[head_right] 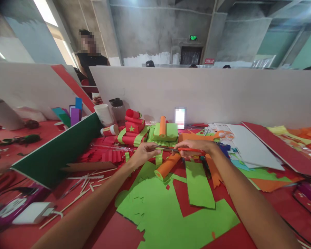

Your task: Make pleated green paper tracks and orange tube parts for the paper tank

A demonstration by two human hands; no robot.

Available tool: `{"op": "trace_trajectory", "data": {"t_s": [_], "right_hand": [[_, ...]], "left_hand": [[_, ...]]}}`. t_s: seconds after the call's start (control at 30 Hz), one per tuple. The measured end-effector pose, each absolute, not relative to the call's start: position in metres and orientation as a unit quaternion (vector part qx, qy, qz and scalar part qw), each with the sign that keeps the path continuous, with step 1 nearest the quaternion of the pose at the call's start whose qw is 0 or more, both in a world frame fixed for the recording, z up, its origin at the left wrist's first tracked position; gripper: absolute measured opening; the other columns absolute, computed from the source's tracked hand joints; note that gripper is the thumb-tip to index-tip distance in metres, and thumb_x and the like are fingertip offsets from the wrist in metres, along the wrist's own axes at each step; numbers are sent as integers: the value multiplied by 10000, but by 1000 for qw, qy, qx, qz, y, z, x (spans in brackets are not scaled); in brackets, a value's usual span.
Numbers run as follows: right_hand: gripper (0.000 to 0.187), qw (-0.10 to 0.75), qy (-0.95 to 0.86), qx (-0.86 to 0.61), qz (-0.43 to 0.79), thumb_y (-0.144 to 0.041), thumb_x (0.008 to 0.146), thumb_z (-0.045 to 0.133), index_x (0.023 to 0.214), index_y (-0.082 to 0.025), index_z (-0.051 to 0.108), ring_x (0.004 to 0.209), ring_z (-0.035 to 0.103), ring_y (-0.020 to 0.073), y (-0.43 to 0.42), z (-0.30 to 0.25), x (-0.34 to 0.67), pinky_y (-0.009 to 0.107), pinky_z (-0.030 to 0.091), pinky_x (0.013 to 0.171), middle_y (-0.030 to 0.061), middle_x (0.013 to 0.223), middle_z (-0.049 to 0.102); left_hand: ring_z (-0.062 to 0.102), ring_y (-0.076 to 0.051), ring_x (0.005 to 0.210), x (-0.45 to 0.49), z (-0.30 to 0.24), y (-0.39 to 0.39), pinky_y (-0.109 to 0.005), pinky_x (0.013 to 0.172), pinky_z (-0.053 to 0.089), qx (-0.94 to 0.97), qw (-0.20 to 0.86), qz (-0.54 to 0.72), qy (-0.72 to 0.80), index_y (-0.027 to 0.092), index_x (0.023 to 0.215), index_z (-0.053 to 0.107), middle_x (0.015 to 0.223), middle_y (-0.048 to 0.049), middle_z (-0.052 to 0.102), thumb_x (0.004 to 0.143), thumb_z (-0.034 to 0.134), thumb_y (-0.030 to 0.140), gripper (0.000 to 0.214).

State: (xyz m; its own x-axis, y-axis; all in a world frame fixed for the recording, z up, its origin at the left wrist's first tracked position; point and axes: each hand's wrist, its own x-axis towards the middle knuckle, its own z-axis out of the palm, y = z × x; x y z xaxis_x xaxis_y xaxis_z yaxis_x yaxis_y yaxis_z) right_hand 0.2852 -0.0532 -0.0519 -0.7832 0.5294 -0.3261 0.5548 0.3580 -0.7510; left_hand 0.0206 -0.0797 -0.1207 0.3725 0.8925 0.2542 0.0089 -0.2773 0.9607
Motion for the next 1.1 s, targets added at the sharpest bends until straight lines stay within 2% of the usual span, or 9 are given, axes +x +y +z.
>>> {"op": "trace_trajectory", "data": {"t_s": [0.2,0.37,0.67,0.93,1.1], "right_hand": [[630,5,843,317,-435,-628,809,522,1276,-205,537,644,571,137,-53,-51,287,241,466,587,48,865,630],[714,21,851,289,-439,-663,782,520,1293,-163,514,639,566,141,-51,-47,286,243,462,578,37,824,608],[492,12,834,359,-418,-561,808,571,1146,-206,602,476,491,82,-60,-45,274,193,405,446,2,724,583],[556,3,838,330,-435,-551,812,560,1205,-159,560,506,532,97,-51,-52,283,205,435,465,21,739,602],[516,16,833,323,-449,-565,786,578,1122,-173,599,486,501,92,-55,-48,280,206,433,450,-1,692,556]], "left_hand": [[590,-133,649,19,-119,-80,-224,609,446,654,501,442,355,104,846,715,722,-37,686,652,786,401,362],[568,-118,613,19,-117,-81,-213,581,427,652,515,435,347,100,857,726,694,-32,681,648,793,374,350],[539,-112,597,17,-118,-80,-223,575,415,666,491,426,366,94,825,723,688,-30,658,667,773,389,339],[477,-90,547,17,-113,-83,-211,515,360,675,488,413,369,94,801,718,633,-6,602,671,753,424,356],[437,-74,512,18,-105,-88,-202,477,317,678,481,406,379,88,740,716,589,4,571,653,751,455,379]]}}
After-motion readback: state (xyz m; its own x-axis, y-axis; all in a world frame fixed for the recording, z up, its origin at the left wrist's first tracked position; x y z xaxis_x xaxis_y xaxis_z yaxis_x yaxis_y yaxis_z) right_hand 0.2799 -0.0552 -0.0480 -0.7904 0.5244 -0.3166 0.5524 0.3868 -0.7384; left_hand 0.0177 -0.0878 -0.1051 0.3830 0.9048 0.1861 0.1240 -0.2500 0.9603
